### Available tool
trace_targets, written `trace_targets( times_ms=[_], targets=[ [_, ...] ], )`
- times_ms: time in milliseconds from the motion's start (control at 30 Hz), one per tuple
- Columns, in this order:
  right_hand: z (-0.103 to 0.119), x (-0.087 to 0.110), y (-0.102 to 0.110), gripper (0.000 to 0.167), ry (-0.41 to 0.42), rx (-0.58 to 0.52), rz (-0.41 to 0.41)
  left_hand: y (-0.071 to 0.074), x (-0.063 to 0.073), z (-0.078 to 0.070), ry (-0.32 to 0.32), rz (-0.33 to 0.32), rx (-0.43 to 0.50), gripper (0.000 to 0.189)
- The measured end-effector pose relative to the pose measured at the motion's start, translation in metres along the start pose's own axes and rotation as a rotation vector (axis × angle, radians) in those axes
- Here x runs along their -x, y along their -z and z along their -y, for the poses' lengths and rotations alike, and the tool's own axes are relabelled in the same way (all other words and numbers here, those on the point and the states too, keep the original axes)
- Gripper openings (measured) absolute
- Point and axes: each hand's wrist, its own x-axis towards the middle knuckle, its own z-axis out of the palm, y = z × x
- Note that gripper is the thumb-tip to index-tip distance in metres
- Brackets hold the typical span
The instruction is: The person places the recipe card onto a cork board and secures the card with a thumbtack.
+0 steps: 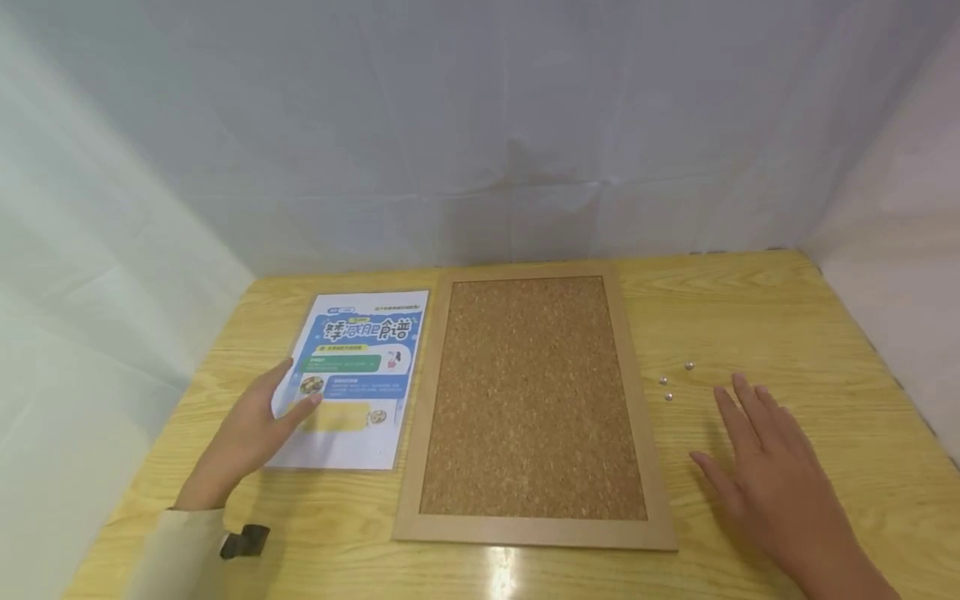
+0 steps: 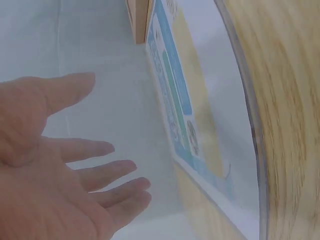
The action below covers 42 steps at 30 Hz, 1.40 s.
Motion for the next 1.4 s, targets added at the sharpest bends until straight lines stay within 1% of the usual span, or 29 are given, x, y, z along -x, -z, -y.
trace_targets(
  times_ms=[33,100,200,267,333,400,533,633,767,867,1000,1100,1200,1300,1400],
  targets=[
    [-0.002,-0.001,0.0,0.092,0.003,-0.004,-0.013,0.002,-0.002,0.003,0.014,0.002,0.012,0.075],
    [-0.006,0.0,0.001,0.091,-0.024,-0.021,-0.018,0.006,-0.006,0.01,0.051,0.018,0.061,0.074],
    [-0.011,0.001,0.003,0.075,-0.086,-0.044,0.002,0.012,-0.009,0.018,0.14,0.054,0.124,0.078],
    [-0.015,0.002,0.004,0.068,-0.127,-0.053,0.021,0.014,-0.011,0.024,0.194,0.072,0.159,0.08],
    [-0.019,0.001,0.004,0.065,-0.13,-0.038,0.016,0.015,-0.013,0.03,0.244,0.084,0.169,0.083],
    [-0.024,0.001,0.003,0.066,-0.116,-0.022,-0.004,0.016,-0.014,0.035,0.275,0.088,0.177,0.084],
    [-0.032,0.003,0.004,0.067,-0.133,0.01,-0.009,0.018,-0.02,0.045,0.329,0.094,0.211,0.082],
    [-0.037,0.003,0.003,0.065,-0.172,0.026,0.025,0.018,-0.024,0.053,0.365,0.095,0.255,0.08],
    [-0.042,0.004,0.002,0.066,-0.245,0.026,0.101,0.017,-0.028,0.061,0.393,0.092,0.294,0.079],
    [-0.044,0.004,0.002,0.066,-0.308,0.012,0.157,0.016,-0.029,0.067,0.403,0.088,0.302,0.076],
    [-0.044,0.004,0.003,0.067,-0.349,0.014,0.2,0.014,-0.032,0.072,0.412,0.082,0.301,0.071],
    [-0.043,0.003,0.005,0.068,-0.358,0.028,0.212,0.013,-0.035,0.074,0.422,0.075,0.303,0.069],
    [-0.043,0.002,0.006,0.067,-0.349,0.026,0.21,0.011,-0.036,0.075,0.428,0.071,0.301,0.073],
    [-0.043,0.001,0.006,0.066,-0.327,0.02,0.193,0.01,-0.037,0.074,0.422,0.065,0.257,0.076],
    [-0.046,0.0,0.007,0.067,-0.316,0.006,0.188,0.009,-0.038,0.073,0.424,0.063,0.197,0.075]
  ],
)
